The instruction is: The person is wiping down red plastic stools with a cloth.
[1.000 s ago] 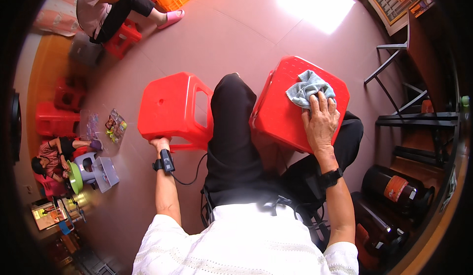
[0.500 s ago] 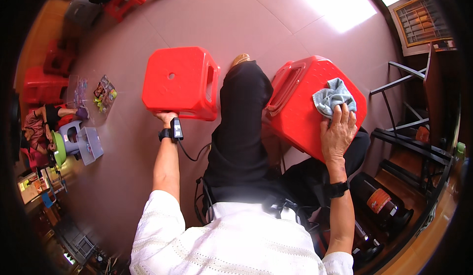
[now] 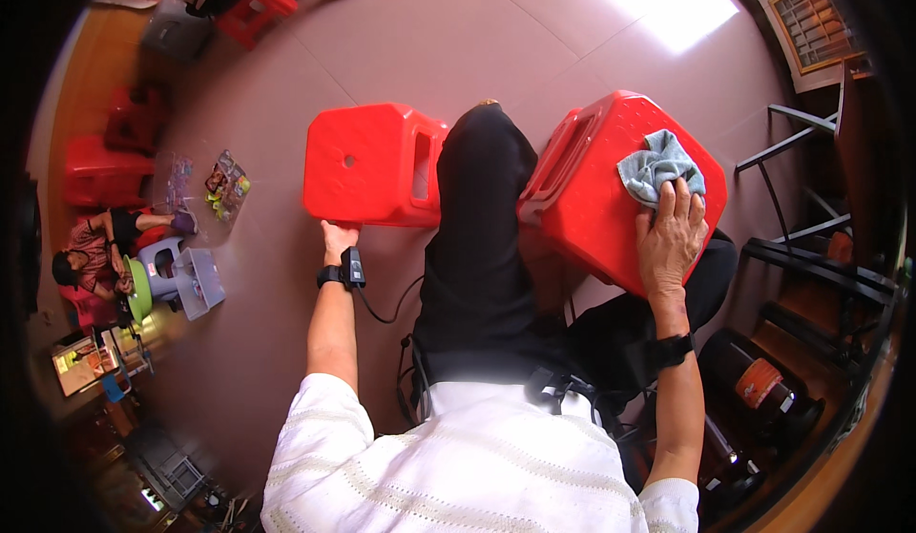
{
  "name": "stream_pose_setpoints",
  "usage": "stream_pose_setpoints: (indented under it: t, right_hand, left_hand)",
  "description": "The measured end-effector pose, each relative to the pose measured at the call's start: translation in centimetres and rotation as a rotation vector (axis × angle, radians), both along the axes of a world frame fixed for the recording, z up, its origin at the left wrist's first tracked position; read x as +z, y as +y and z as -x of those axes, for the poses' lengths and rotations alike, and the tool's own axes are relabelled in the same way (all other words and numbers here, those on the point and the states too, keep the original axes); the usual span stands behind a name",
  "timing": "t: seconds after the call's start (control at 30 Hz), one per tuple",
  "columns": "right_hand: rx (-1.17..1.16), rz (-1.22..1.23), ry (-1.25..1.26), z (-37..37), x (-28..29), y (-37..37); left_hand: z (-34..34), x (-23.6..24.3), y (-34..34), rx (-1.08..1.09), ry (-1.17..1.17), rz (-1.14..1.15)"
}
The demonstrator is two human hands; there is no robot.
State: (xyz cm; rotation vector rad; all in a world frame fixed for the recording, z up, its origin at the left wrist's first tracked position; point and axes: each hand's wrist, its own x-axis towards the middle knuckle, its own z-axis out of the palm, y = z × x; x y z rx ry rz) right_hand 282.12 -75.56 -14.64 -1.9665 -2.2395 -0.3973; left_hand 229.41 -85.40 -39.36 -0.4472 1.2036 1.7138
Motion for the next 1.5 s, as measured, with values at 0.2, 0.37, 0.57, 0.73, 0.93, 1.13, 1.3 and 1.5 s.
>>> stream_pose_setpoints:
  t: [0.2,0.37,0.57,0.73,0.93,1.13,1.3,1.5]
  right_hand:
    - [-0.003,-0.009,0.150,-0.9,1.2,-1.3]
    - [0.076,-0.090,0.522,-5.2,1.1,-0.3]
    - [-0.018,0.172,0.387,-10.9,-2.3,4.9]
    - [0.288,0.130,0.416,-6.8,-2.0,5.9]
    - [0.538,0.259,0.434,-2.4,0.4,0.5]
    - [0.640,0.444,0.324,-4.6,1.2,-3.6]
    - [0.606,0.537,0.338,-4.7,0.7,-3.0]
    - [0.538,0.468,0.406,-2.2,-0.4,1.1]
  left_hand:
    - [-1.4,1.4,-3.7,-0.122,-0.004,0.020]
    - [-5.4,7.1,-1.9,-0.443,0.242,0.236]
    - [-11.5,17.7,3.0,-0.415,0.801,0.068]
    - [-23.1,24.6,7.6,-0.584,0.875,-0.371]
    - [-34.1,27.0,10.6,-0.840,0.902,-0.486]
    - [-36.0,22.8,14.1,-1.064,0.808,-0.414]
    - [-35.0,16.6,15.3,-1.387,0.898,-0.279]
    - [-34.8,14.2,16.8,-1.403,0.999,-0.364]
